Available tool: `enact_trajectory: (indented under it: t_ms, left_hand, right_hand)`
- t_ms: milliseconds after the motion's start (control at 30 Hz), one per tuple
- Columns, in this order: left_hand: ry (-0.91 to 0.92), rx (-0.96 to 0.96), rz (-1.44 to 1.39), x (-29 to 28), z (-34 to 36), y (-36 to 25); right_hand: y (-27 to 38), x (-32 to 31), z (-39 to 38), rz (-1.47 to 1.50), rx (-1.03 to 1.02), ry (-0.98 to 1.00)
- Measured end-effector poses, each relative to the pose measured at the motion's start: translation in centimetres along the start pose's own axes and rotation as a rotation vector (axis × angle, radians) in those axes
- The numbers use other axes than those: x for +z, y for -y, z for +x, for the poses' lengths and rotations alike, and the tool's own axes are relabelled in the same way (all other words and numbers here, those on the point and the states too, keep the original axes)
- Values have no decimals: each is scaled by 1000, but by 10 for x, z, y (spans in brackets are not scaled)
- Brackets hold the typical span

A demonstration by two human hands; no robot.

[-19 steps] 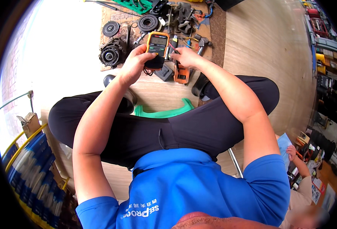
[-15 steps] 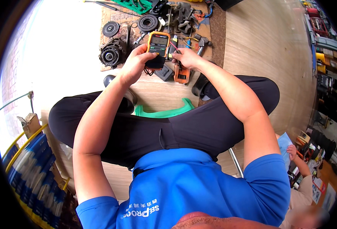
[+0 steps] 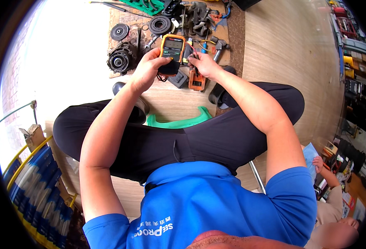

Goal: The person uses a cordless impact wrench to disassemble motor parts on the floor and then uses a digital multimeter to test electrical leads on the components.

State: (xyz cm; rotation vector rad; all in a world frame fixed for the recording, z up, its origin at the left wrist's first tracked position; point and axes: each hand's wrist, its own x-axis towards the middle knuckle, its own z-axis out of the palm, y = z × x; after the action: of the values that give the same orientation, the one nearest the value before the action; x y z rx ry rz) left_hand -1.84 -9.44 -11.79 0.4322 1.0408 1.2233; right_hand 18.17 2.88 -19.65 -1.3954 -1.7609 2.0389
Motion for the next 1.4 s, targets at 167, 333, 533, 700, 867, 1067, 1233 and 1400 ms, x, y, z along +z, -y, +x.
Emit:
enact_trajectory:
  t_ms: [167, 333, 533, 700, 867, 1067, 1233, 1400]
  left_hand:
    - [4, 7, 12, 2, 0, 0]
    - [16, 14, 36, 2, 4, 2]
    - [25, -1, 76, 1, 5, 1]
    - [3, 19, 40, 1, 5, 3]
    - [11, 17, 39, 0, 6, 4]
    - [7, 21, 60, 0, 6, 4]
    - [6, -2, 45, 4, 4, 0]
    - [15, 10, 70, 0, 6, 2]
  right_hand:
    - [12, -12, -9, -564, -185, 64]
    - [27, -21, -15, -682, -225, 115]
    - [30, -29, -12, -783, -205, 218]
    - [30, -30, -4, -655, -148, 187]
    - [35, -35, -5, -371, -9, 180]
    - [15, -44, 3, -317, 2, 311]
    - [8, -44, 2, -171, 34, 288]
    - [6, -48, 4, -51, 45, 299]
